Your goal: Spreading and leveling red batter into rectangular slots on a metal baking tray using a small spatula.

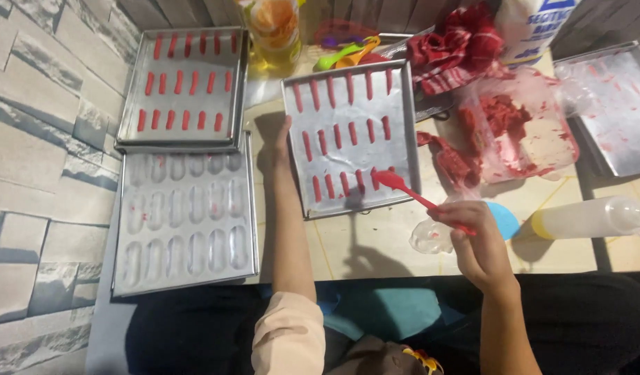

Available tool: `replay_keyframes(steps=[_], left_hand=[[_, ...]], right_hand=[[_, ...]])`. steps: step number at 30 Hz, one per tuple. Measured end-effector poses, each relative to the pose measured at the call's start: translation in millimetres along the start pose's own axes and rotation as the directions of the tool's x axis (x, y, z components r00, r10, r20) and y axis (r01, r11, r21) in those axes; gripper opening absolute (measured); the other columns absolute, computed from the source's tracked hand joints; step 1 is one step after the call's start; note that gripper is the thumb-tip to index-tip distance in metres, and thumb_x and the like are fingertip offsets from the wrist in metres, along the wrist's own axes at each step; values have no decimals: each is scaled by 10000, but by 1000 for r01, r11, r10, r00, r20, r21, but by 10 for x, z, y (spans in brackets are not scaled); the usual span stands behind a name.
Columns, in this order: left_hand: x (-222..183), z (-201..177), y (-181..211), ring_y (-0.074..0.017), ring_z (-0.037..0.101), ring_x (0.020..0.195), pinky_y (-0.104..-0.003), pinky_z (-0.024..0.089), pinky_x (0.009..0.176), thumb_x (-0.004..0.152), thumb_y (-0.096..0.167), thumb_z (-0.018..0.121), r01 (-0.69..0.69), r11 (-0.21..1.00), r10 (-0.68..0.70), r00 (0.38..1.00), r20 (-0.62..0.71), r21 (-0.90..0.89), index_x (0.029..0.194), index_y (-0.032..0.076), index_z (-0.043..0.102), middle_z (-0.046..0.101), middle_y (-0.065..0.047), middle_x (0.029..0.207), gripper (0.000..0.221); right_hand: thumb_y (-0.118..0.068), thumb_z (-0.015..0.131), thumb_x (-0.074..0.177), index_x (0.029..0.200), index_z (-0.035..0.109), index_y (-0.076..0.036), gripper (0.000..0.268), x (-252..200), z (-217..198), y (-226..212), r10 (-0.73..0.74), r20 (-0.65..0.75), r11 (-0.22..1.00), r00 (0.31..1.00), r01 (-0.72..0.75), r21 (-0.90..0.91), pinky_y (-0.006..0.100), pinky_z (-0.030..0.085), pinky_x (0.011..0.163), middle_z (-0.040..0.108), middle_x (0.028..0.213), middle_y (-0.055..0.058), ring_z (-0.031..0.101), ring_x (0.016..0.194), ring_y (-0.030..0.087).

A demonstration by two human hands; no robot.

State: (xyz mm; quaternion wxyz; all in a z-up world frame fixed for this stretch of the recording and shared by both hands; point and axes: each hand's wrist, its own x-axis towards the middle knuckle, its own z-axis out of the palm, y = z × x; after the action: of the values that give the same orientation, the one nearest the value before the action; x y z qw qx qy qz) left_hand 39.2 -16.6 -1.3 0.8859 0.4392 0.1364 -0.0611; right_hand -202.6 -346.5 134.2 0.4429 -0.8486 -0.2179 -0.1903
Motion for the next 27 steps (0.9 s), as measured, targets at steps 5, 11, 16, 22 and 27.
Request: replay_keyframes(steps=[5, 11, 16, 22, 27], left_hand=[[-100, -155, -162, -239, 698, 1016, -387, 531, 975, 909, 465, 756, 20, 981, -16, 1000, 20, -195, 1161, 113, 692, 708, -137, 1135, 438], [168, -316, -358, -234, 771, 979, -372, 576, 989, 907, 434, 764, 7, 951, 9, 999, 51, -309, 1146, 88, 745, 778, -143, 1110, 422], [-294, 11, -111, -212, 756, 998, -373, 557, 991, 905, 508, 734, 85, 952, -81, 996, 25, -295, 1143, 130, 736, 779, -98, 1107, 446], [-467, 4, -12, -193, 727, 1042, -358, 515, 1028, 899, 530, 730, 87, 975, -97, 995, -39, -205, 1188, 159, 679, 758, -60, 1127, 474], [-392, -79, -62, -206, 725, 1058, -375, 504, 1054, 875, 539, 750, 93, 976, -103, 994, -43, -199, 1171, 150, 701, 760, -72, 1126, 492]], right_hand=[[-281, 489, 1060, 1172, 676, -62, 309, 556, 423, -251, -141, 131, 990, 981, 139, 25, 404, 543, 917, 699, 1161, 112, 676, 1099, 324], [-163, 545, 1057, 1144, 635, -16, 194, 833, 793, -529, -260, 234, 962, 937, 273, -25, 407, 577, 852, 670, 1116, 154, 684, 1008, 355], [-159, 570, 1042, 1102, 630, -38, 148, 878, 807, -626, -242, 254, 954, 936, 277, -112, 343, 592, 732, 644, 1012, 96, 705, 860, 298], [-184, 569, 1038, 1111, 648, -34, 184, 904, 822, -659, -254, 252, 953, 934, 287, -102, 348, 595, 716, 650, 994, 101, 713, 859, 305], [-192, 538, 1049, 1119, 661, -30, 215, 930, 833, -625, -281, 206, 950, 937, 302, -80, 352, 589, 787, 661, 1044, 105, 705, 915, 308]])
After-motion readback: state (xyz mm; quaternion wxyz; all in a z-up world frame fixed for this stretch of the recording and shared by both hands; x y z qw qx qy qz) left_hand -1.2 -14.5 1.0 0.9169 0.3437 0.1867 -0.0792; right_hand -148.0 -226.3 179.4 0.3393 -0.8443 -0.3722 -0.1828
